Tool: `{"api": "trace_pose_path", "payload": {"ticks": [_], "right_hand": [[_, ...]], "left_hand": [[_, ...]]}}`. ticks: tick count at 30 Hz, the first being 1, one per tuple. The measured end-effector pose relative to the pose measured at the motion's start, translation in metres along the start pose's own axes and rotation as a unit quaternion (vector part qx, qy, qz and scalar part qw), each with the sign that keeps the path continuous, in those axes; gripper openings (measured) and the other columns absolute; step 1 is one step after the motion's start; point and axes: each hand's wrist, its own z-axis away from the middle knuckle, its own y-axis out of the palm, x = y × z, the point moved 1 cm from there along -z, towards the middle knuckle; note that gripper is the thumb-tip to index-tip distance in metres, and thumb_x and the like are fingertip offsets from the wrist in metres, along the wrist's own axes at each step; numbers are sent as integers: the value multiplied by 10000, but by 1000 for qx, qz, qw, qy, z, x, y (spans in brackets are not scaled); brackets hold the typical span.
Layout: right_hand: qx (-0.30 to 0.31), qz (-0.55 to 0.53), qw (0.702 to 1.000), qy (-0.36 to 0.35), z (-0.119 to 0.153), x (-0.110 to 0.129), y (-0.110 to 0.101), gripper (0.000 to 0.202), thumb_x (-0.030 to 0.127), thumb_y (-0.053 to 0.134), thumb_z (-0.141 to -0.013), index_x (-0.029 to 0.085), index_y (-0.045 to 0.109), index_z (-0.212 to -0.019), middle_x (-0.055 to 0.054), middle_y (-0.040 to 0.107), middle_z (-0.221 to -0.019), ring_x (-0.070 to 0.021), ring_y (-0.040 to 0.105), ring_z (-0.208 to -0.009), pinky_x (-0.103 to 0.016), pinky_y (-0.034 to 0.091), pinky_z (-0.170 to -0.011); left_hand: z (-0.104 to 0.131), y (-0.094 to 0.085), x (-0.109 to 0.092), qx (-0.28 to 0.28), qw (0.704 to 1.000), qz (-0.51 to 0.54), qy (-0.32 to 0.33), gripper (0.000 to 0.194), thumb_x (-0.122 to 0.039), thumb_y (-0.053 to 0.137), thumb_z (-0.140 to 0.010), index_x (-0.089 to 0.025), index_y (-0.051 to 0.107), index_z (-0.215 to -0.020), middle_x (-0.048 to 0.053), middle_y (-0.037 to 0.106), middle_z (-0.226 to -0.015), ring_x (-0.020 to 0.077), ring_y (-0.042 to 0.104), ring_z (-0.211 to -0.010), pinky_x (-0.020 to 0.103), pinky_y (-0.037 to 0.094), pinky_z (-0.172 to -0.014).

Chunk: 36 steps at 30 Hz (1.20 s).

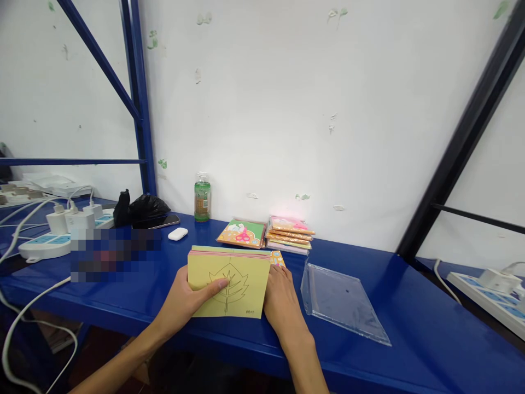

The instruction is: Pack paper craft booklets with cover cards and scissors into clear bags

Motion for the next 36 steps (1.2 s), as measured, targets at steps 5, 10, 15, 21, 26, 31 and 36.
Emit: {"api": "trace_pose_path", "payload": {"ticks": [5, 10, 15, 21, 26, 31, 36], "right_hand": [[-4, 5, 1000, 0, -1, 1, -1, 426, 148, 477, -954, 273, 638, -1327, -103, 701, -1220, -255, 611, -1165, -368, 376, -1019], [-16, 28, 999, 12, -3, 6, -6, 387, 116, 458, -959, 261, 682, -1238, -91, 693, -1212, -229, 601, -1152, -343, 352, -1015], [5, 114, 986, 121, -3, 7, -13, 359, 118, 457, -969, 224, 651, -1251, -89, 701, -1139, -238, 603, -1070, -328, 378, -885], [17, 145, 971, 190, -2, 3, -13, 274, 119, 467, -956, 196, 681, -1107, -107, 701, -1026, -295, 604, -1015, -364, 381, -825], [30, 147, 972, 179, -2, 5, -10, 342, 131, 449, -967, 208, 652, -1231, -123, 655, -1230, -271, 577, -1128, -354, 378, -939], [34, 150, 974, 169, 2, 4, 2, 512, 183, 506, -939, 227, 510, -1449, -136, 481, -1499, -309, 448, -1327, -400, 348, -1043], [25, 157, 974, 159, 5, -4, 15, 589, 162, 528, -889, 255, 496, -1470, -118, 435, -1546, -345, 369, -1396, -469, 299, -1100]], "left_hand": [[0, -1, 1, -2, 1000, -2, -1, 407, -353, 829, -737, -142, 728, -1070, 113, 794, -1116, 315, 764, -974, 429, 638, -853], [0, -1, 0, 1, 1000, -2, -1, 408, -351, 830, -737, -139, 731, -1071, 110, 795, -1115, 308, 765, -970, 404, 640, -841], [1, -1, 1, 2, 1000, 1, -9, 412, -351, 834, -734, -134, 730, -1069, 111, 794, -1118, 301, 766, -968, 378, 641, -824], [0, -1, 0, 8, 1000, 7, -9, 426, -360, 833, -736, -129, 730, -1079, 119, 793, -1118, 306, 766, -969, 376, 640, -819], [0, 0, 0, 7, 1000, 4, -7, 437, -362, 831, -737, -127, 729, -1091, 123, 791, -1123, 313, 764, -978, 383, 638, -826], [0, -1, 1, 7, 1000, 0, -4, 413, -358, 826, -745, -131, 737, -1078, 119, 788, -1134, 308, 765, -973, 382, 639, -824], [0, -1, 1, 14, 1000, 2, -1, 394, -351, 819, -757, -136, 739, -1077, 110, 788, -1137, 297, 764, -979, 363, 637, -822]]}}
